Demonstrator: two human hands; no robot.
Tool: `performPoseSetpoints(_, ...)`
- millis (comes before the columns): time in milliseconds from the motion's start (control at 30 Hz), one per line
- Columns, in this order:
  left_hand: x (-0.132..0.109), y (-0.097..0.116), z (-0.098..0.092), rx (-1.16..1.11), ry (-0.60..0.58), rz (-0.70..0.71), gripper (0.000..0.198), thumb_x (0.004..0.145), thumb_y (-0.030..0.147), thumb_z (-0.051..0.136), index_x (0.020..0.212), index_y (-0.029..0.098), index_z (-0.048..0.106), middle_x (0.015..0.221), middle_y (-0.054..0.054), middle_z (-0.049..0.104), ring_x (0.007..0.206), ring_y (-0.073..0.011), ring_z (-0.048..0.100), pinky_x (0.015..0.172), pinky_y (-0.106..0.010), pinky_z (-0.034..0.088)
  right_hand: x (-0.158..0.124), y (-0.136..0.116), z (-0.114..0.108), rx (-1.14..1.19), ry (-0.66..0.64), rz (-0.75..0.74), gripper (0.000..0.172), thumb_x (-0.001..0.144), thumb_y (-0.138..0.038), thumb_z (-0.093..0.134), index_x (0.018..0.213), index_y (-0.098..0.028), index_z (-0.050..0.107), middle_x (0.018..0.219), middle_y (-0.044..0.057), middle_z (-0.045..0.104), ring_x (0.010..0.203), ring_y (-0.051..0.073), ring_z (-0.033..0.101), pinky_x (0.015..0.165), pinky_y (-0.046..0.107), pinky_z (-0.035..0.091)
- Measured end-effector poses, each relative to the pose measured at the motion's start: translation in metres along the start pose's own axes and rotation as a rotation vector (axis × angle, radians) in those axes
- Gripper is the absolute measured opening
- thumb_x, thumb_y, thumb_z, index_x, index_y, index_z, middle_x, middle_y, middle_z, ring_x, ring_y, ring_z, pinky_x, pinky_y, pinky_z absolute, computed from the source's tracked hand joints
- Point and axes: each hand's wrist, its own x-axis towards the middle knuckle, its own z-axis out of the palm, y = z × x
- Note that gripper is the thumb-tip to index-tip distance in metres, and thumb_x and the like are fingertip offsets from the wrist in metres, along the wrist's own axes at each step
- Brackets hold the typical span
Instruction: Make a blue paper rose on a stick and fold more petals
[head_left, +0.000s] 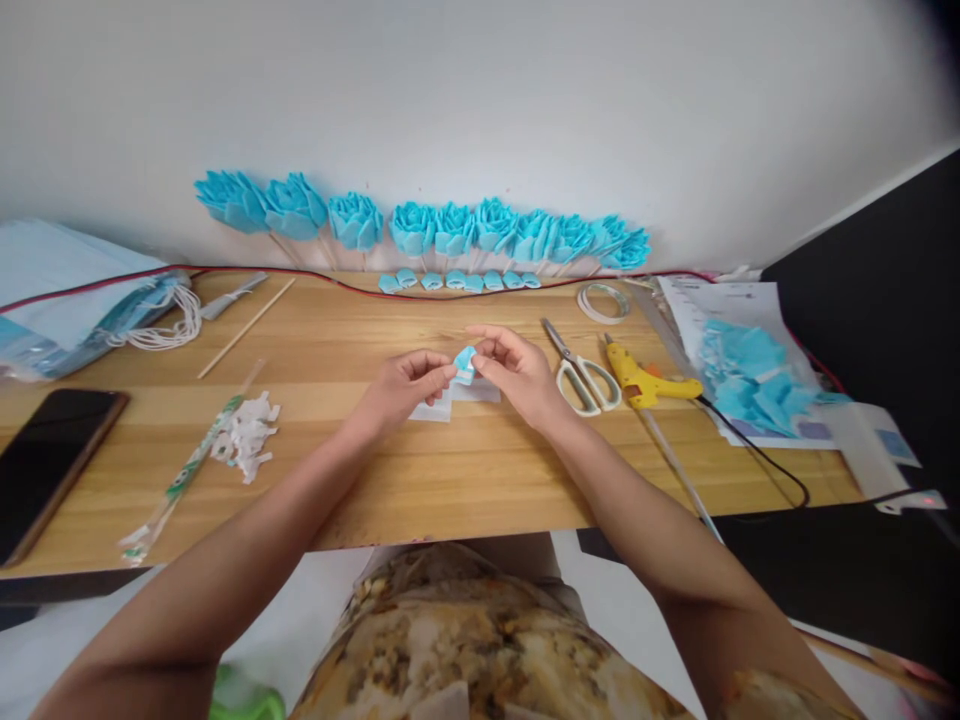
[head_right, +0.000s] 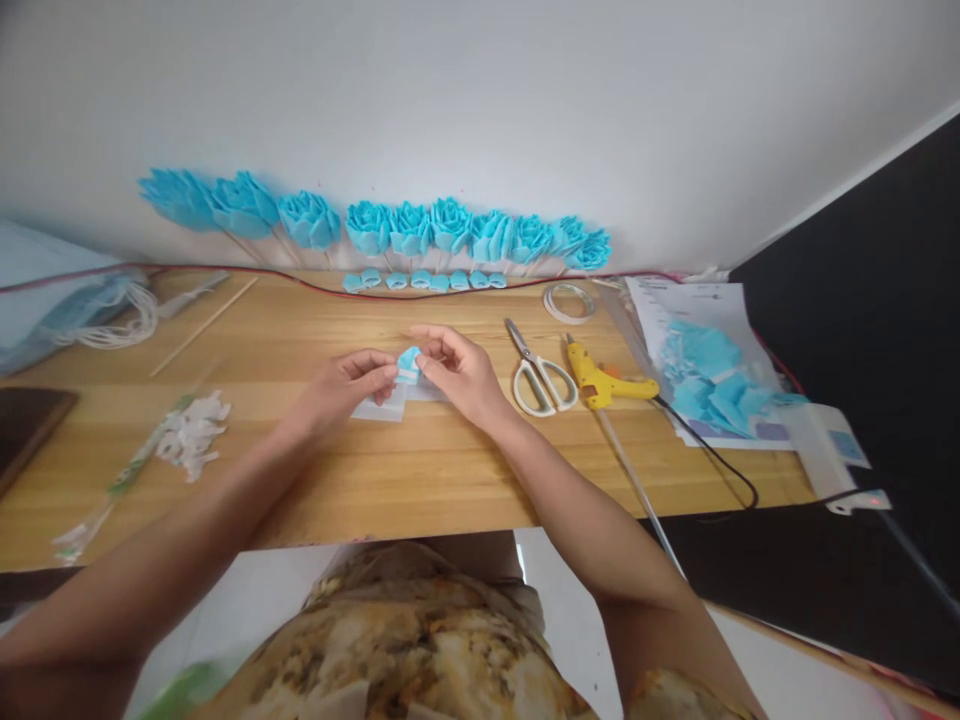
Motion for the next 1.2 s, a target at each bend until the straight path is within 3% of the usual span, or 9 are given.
performPoseSetpoints(200, 0.000, 0.000, 0.002, -0.003, 0.120, 0.017, 0.032, 0.068, 0.045, 0.078, 0.071, 0.018, 0.062, 0.059, 0.004, 0.055, 0.053, -0.0079, 0.043, 0.054, -0.023, 0.037, -0.001, -0.002, 0.000, 0.048, 0.015, 0.020, 0.036, 0.092, -0.042, 0.061, 0.121, -0.023, 0.069, 0.086, 0.001, 0.068, 0.078, 0.014, 0.063, 0.076, 0.031, 0.055)
performPoseSetpoints(300, -0.001, 0.002, 0.003, -0.010, 0.163, 0.031, 0.030, 0.070, 0.044, 0.076, 0.072, 0.017, 0.063, 0.057, 0.004, 0.054, 0.053, -0.0081, 0.043, 0.054, -0.023, 0.035, -0.001, 0.000, 0.001, 0.051, -0.049, 0.031, 0.039, 0.090, -0.041, 0.064, 0.125, -0.023, 0.067, 0.088, 0.001, 0.067, 0.078, 0.014, 0.063, 0.075, 0.031, 0.055)
performPoseSetpoints(433, 0.000, -0.002, 0.002, -0.043, 0.111, 0.066, 0.037, 0.077, 0.050, 0.072, 0.066, 0.017, 0.061, 0.059, 0.002, 0.055, 0.055, -0.0082, 0.045, 0.055, -0.023, 0.038, 0.001, 0.005, 0.003, 0.015, -0.098, 0.025, 0.047, 0.083, -0.029, 0.068, 0.129, -0.022, 0.063, 0.083, -0.002, 0.062, 0.072, 0.013, 0.059, 0.069, 0.029, 0.051)
performPoseSetpoints(567, 0.004, -0.011, 0.000, -0.187, 0.069, 0.091, 0.044, 0.082, 0.060, 0.068, 0.078, 0.017, 0.066, 0.066, 0.000, 0.058, 0.057, -0.0098, 0.050, 0.053, -0.024, 0.040, 0.002, 0.007, 0.001, 0.003, -0.064, 0.018, 0.049, 0.082, -0.028, 0.066, 0.130, -0.021, 0.061, 0.081, -0.002, 0.061, 0.072, 0.013, 0.057, 0.068, 0.028, 0.049)
performPoseSetpoints(733, 0.003, -0.008, 0.000, -0.134, 0.048, 0.043, 0.038, 0.078, 0.051, 0.074, 0.069, 0.016, 0.062, 0.063, 0.001, 0.057, 0.055, -0.0079, 0.048, 0.054, -0.022, 0.039, 0.002, 0.007, 0.001, -0.004, -0.072, 0.010, 0.050, 0.082, -0.028, 0.064, 0.131, -0.021, 0.061, 0.081, -0.002, 0.060, 0.072, 0.013, 0.055, 0.067, 0.029, 0.046)
performPoseSetpoints(1100, 0.000, -0.003, 0.002, -0.069, 0.107, 0.021, 0.028, 0.070, 0.044, 0.072, 0.068, 0.017, 0.061, 0.058, 0.004, 0.056, 0.053, -0.0075, 0.045, 0.055, -0.023, 0.038, -0.001, -0.001, 0.003, 0.109, -0.094, 0.085, 0.047, 0.082, -0.032, 0.069, 0.127, -0.023, 0.064, 0.096, 0.002, 0.067, 0.085, 0.015, 0.060, 0.079, 0.031, 0.051)
performPoseSetpoints(1200, 0.001, -0.003, 0.003, -0.077, 0.107, 0.013, 0.028, 0.068, 0.042, 0.074, 0.070, 0.017, 0.062, 0.058, 0.004, 0.056, 0.052, -0.0071, 0.044, 0.055, -0.023, 0.037, 0.000, 0.003, 0.004, 0.108, -0.086, 0.073, 0.050, 0.078, -0.030, 0.071, 0.128, -0.024, 0.063, 0.091, 0.000, 0.065, 0.081, 0.014, 0.058, 0.075, 0.029, 0.049)
